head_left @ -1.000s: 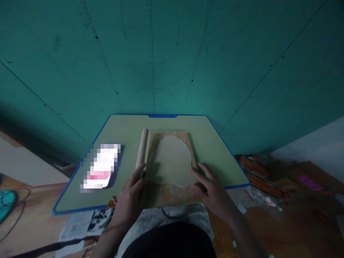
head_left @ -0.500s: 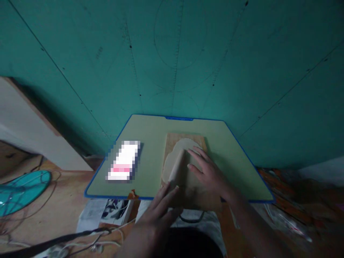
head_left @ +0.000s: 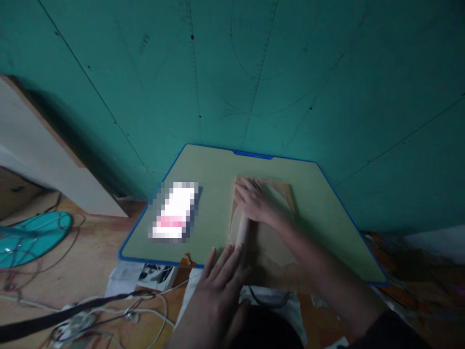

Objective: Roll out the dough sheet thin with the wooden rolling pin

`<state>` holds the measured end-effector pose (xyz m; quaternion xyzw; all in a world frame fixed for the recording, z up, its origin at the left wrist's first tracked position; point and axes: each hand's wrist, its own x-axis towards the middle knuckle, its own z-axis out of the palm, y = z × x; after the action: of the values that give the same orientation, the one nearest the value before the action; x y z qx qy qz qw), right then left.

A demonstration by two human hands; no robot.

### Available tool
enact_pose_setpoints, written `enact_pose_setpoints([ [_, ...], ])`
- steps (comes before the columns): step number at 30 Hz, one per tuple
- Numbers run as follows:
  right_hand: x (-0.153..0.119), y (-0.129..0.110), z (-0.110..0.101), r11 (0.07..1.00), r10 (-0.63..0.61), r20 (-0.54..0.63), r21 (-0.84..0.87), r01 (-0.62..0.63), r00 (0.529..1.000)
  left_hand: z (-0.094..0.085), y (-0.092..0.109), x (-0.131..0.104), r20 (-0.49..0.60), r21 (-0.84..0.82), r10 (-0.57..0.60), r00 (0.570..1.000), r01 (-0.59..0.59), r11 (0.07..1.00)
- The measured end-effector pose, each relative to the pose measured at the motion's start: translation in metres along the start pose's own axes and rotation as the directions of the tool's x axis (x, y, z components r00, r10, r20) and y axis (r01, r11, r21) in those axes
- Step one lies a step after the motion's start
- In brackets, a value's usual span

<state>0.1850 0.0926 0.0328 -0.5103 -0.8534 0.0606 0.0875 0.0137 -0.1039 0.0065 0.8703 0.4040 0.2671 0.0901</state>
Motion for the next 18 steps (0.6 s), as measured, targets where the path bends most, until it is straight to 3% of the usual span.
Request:
enact_pose_setpoints([
  [7, 0.029, -0.041, 0.004, 0.999, 0.014, 0.001, -0.05, -0.014, 1.0, -0.011, -0.016, -0.012, -0.057, 0.021, -0.076, 0.995, 0.077, 0.997],
  [11, 0.043, -0.06, 0.01, 0.997, -0.06, -0.026, -0.057, 0.058, 0.998, -0.013, -0.015, -0.017, -0.078, 0.07, -0.18, 0.981, 0.186, 0.98],
  [15, 0.042, -0.05, 0.013, 0.997, -0.063, -0.015, -0.046, 0.063, 0.998, -0.006, -0.005, -0.013, -0.045, 0.035, -0.242, 0.969, 0.244, 0.969],
  [18, 0.028, -0.024, 0.01, 0.999, -0.039, 0.008, -0.036, 0.039, 0.999, 0.005, 0.005, -0.002, -0.037, -0.008, -0.153, 0.988, 0.153, 0.988],
])
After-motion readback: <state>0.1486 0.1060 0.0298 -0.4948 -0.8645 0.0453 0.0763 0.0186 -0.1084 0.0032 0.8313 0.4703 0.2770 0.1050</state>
